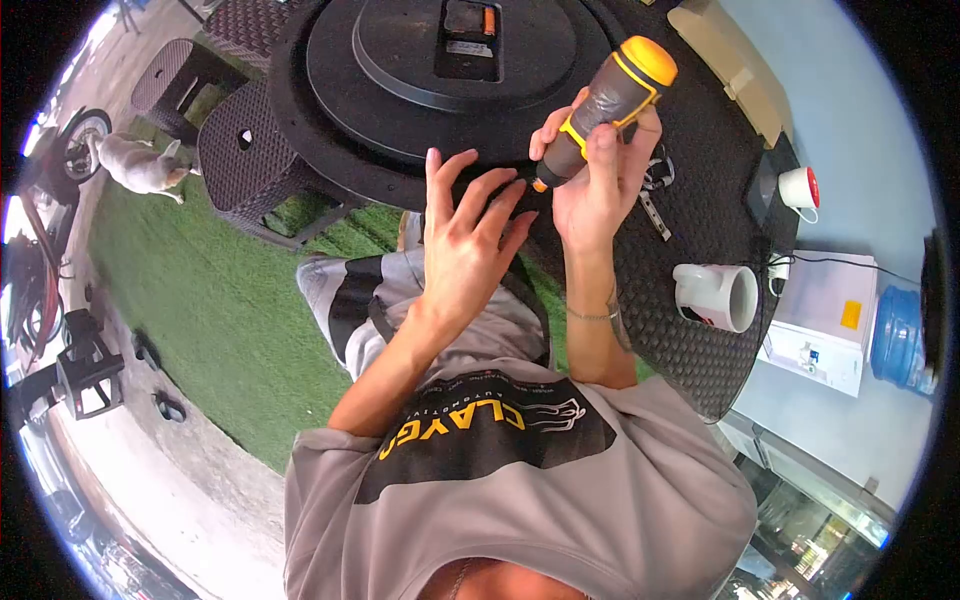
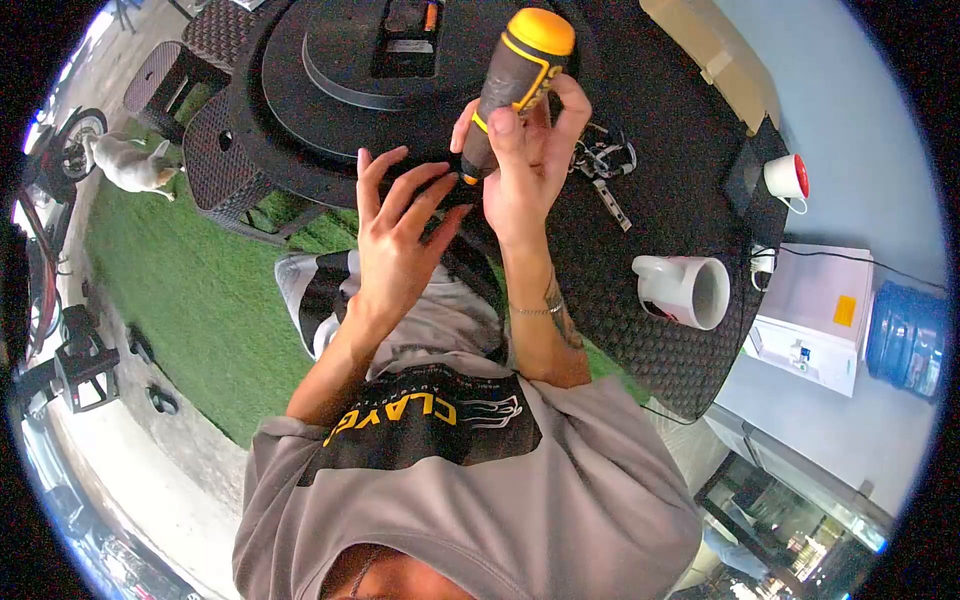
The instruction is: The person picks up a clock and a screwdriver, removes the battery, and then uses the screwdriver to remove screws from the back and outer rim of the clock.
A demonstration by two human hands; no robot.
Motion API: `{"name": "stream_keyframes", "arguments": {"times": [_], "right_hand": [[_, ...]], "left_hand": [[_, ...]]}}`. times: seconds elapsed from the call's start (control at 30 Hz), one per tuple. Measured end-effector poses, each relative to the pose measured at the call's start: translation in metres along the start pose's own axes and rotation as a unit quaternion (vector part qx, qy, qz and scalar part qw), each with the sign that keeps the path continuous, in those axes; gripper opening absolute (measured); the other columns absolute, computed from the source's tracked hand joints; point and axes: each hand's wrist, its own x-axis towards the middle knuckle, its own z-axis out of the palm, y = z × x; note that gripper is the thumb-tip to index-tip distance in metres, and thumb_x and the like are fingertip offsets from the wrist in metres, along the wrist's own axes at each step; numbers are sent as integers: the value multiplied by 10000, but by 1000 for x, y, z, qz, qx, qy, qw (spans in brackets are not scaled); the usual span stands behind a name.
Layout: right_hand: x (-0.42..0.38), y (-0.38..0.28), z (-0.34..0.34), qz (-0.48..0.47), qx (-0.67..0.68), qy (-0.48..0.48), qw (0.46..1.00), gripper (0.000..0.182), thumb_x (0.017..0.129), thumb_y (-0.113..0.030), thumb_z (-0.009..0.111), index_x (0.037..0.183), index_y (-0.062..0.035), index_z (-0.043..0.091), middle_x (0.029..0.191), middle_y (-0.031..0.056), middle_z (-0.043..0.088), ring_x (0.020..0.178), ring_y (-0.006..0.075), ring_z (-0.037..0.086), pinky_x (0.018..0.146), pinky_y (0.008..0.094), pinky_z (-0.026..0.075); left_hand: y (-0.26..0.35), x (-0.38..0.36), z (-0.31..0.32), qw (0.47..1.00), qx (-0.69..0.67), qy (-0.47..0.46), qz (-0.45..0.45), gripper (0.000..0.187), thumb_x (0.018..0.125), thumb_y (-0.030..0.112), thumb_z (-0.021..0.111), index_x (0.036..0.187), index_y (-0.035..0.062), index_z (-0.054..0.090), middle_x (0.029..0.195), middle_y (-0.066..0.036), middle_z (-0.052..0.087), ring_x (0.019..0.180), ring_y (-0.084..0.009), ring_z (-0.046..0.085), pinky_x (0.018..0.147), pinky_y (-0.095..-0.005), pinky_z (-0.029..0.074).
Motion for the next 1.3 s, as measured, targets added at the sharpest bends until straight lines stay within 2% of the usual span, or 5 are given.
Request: {"name": "stream_keyframes", "arguments": {"times": [0.3, 0.5, 0.97, 1.17, 1.3], "right_hand": [[-2, 2, -5, 73, 57, 15, 996, 402, 1033, -385, 371, 1241, -47, 434, 992, 150, 563, 759, 200, 555, 637, 356, 470], [-1, 0, -5, 43, 120, 75, 989, 296, 958, -242, 593, 1106, -101, 379, 1003, 112, 557, 667, 185, 577, 519, 292, 465], [18, -40, -28, -5, 71, 96, 993, 675, 969, -589, 387, 1325, -16, 427, 1047, 53, 514, 749, 173, 525, 614, 356, 421], [7, -70, -47, -3, -112, 112, 987, 590, 1003, -458, 425, 1291, 57, 450, 1082, 103, 524, 714, 166, 534, 543, 322, 436], [-7, -86, -58, 80, -213, 142, 963, 540, 1008, -411, 443, 1233, 74, 515, 1086, 130, 589, 637, 133, 547, 493, 272, 441]], "left_hand": [[2, 5, -3, 999, 15, -21, 27, 298, 721, 152, 771, 1008, 101, 714, 1099, -25, 646, 1169, -323, 495, 1085, -579, 300], [5, 8, 1, 1000, 17, -9, 23, 263, 723, 145, 766, 979, 105, 724, 1086, -19, 656, 1166, -321, 499, 1081, -578, 303], [-3, 29, -13, 994, 25, -62, 85, 181, 704, 151, 762, 875, 102, 728, 1012, -2, 637, 1125, -296, 507, 1040, -503, 386], [-17, 88, -33, 861, 82, -314, 391, 175, 722, 148, 635, 881, 76, 642, 924, -26, 578, 981, -221, 560, 867, -337, 490], [-16, 97, -24, 793, 143, -286, 518, 136, 718, 157, 601, 824, 72, 594, 903, -16, 557, 912, -179, 551, 829, -298, 482]]}}
